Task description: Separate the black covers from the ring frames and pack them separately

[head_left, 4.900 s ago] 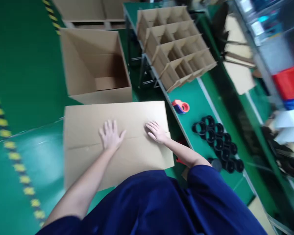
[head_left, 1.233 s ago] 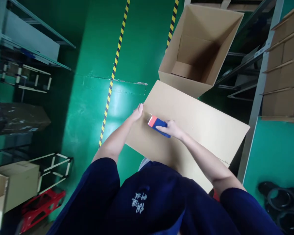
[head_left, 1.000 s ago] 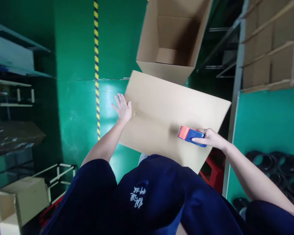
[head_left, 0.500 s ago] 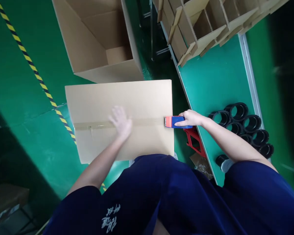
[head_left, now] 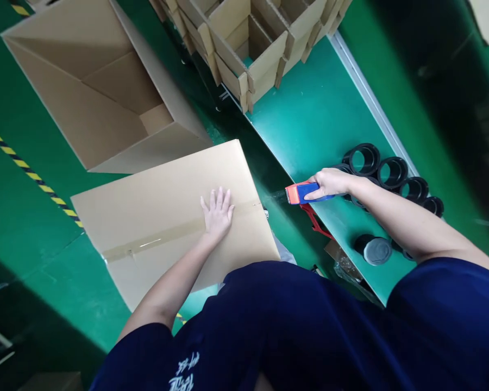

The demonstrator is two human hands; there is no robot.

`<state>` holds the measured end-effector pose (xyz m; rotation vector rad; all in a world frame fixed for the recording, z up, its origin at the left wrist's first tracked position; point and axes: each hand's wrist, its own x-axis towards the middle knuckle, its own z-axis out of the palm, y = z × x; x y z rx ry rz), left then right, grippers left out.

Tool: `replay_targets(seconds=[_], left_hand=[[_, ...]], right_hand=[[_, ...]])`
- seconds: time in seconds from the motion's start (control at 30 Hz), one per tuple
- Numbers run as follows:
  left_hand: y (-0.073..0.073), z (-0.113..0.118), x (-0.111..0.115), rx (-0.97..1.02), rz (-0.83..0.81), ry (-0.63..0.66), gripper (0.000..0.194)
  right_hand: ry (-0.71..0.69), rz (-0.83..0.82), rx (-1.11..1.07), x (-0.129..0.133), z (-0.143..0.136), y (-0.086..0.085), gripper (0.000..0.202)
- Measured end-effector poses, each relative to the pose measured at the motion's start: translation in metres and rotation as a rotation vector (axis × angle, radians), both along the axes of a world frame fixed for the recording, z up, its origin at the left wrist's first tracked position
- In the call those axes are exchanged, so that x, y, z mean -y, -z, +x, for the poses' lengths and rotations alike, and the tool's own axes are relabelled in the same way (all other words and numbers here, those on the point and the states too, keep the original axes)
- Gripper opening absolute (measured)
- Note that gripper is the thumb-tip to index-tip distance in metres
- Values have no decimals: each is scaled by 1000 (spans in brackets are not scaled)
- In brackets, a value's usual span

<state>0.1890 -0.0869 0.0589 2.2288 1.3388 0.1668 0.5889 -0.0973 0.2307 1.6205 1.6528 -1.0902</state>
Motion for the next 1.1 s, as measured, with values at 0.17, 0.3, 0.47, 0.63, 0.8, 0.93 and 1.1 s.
replay_targets(seconds=[0.17,0.3,0.47,0.63,0.8,0.93,1.1], left_hand=[[8,-5,-13,82,66,311,53],[5,-1,-21,158,160,530,52],[-5,38,-22,319,142,986,56],[-8,53,-22,361,-5,943,54],[-12,55,-23,353,-159,903,55],[-21,82,-17,235,-255,771,60],[-22,120,-11,-10,-371,703,40]], right_hand=[[62,-9,-125,13,9,-3,56],[56,9,-110,10,3,-5,58],[49,-15,-20,-5,-11,-1,54],[63,17,-58,9,5,-17,53],[30,96,141,19,-8,-19,55],[182,107,289,10,-85,17,43],[353,153,188,9,-162,63,27]])
